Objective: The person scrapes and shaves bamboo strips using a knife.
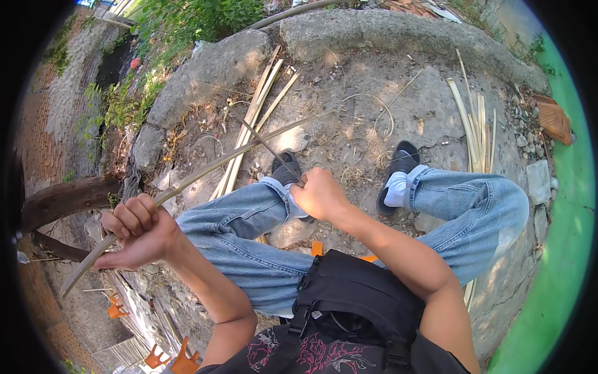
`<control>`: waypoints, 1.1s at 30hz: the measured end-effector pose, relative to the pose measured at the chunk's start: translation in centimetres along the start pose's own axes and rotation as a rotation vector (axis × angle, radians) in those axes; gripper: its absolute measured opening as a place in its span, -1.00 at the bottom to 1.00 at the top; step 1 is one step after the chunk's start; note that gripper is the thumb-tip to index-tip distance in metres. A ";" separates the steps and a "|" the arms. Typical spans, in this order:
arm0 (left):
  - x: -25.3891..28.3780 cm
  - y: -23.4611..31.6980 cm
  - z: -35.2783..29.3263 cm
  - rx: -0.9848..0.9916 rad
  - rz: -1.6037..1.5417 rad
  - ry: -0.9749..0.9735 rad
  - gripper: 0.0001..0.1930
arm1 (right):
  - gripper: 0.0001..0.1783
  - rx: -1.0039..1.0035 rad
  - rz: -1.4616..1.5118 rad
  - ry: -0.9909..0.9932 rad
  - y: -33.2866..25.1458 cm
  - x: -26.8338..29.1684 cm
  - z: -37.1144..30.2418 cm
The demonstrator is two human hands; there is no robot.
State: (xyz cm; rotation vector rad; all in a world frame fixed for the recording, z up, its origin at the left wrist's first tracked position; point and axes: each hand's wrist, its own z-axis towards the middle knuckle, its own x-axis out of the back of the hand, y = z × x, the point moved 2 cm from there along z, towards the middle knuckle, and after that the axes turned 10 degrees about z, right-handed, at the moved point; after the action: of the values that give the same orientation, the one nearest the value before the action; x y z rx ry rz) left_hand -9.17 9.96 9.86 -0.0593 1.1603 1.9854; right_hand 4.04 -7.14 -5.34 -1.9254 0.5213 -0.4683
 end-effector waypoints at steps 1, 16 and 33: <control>-0.2 -0.1 -0.1 0.010 -0.006 -0.035 -0.25 | -0.67 -0.010 0.013 0.006 0.0 0.2 -0.2; 0.0 0.7 0.8 0.033 -0.014 -0.056 -0.28 | -0.67 0.002 0.001 -0.034 3.2 0.1 0.6; 2.4 1.4 1.9 0.035 0.161 0.160 -0.29 | -0.66 -0.075 -0.047 0.004 9.4 1.9 6.8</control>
State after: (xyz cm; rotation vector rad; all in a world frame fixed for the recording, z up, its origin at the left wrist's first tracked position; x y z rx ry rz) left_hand -11.08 12.58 10.98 -0.1114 1.3378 2.1323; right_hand 7.92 -6.51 -16.48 -2.0121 0.5037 -0.4890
